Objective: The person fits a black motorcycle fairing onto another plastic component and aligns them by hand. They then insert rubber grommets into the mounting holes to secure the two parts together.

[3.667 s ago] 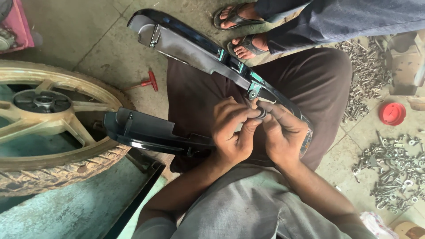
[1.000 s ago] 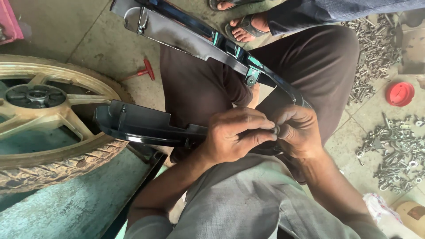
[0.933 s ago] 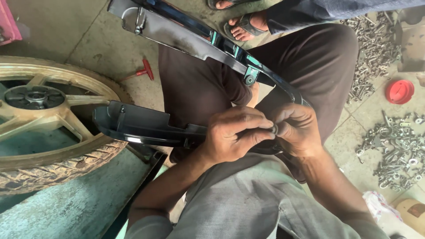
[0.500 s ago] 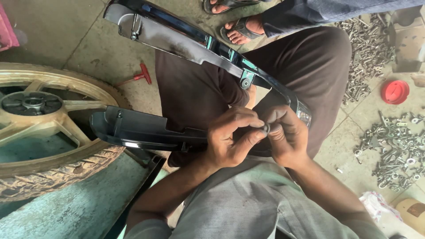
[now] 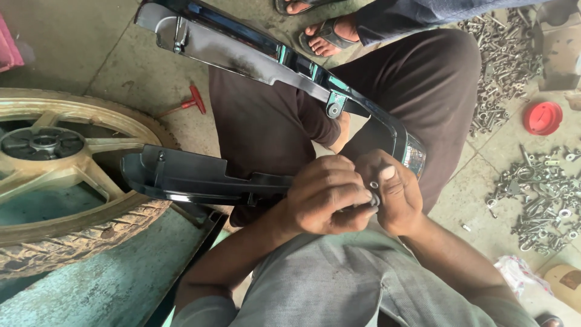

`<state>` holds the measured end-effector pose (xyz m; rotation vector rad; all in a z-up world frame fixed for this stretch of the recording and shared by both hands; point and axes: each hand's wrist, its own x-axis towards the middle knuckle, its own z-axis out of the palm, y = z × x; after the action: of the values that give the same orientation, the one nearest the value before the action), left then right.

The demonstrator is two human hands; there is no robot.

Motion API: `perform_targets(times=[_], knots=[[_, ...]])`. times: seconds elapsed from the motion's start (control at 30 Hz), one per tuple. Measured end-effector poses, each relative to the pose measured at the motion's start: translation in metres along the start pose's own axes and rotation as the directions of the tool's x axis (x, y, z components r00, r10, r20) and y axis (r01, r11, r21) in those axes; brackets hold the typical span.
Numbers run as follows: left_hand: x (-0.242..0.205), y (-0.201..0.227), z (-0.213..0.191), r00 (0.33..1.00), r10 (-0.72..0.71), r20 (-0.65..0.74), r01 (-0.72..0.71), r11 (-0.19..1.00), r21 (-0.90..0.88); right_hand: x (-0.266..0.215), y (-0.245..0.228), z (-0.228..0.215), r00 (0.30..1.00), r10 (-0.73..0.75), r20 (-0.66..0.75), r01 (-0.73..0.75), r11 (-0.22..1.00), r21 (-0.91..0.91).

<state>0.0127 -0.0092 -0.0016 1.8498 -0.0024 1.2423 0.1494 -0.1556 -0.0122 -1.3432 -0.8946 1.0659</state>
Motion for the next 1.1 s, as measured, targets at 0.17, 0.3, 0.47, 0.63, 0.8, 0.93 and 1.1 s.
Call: perform_targets(times=[0.17,0.3,0.47,0.63,0.8,0.93,1.1], knots=[[-0.01,0.002,-0.006,0.964,-0.233,-0.128,0.21,0.962,-0.172,-0.031,0.034,-0.059,0.985,-0.121,-0.121,0.163,0.88,0.446],[-0.034,0.004,-0.035,0.833,-0.44,-0.335,0.292,0.864,-0.41,-0.062,0.036,-0.117,0.807,-0.179,-0.563,0.104,0.981,-0.163],[-0.046,0.0,-0.064,0.748,-0.517,-0.418,0.443,0.856,-0.267,-0.147,0.102,-0.094,0.571,0.155,-0.806,-0.441,0.886,-0.142],[-0.042,-0.009,-0.067,0.802,-0.48,-0.355,0.467,0.875,-0.126,-0.167,0.096,-0.035,0.661,-0.153,-0.735,-0.439,0.715,-0.544],[-0.041,-0.01,-0.078,0.746,-0.549,-0.376,0.537,0.831,-0.145,-0.144,0.058,-0.029,0.663,-0.146,-0.734,-0.281,0.86,-0.426],[-0.02,0.005,-0.08,0.83,-0.498,-0.251,0.51,0.86,-0.021,-0.086,0.014,-0.078,0.815,-0.235,-0.529,0.053,0.94,-0.336],[-0.007,0.011,-0.071,0.9,-0.41,-0.145,0.414,0.91,-0.004,-0.049,-0.003,-0.102,0.899,0.118,-0.422,0.076,0.907,0.414]])
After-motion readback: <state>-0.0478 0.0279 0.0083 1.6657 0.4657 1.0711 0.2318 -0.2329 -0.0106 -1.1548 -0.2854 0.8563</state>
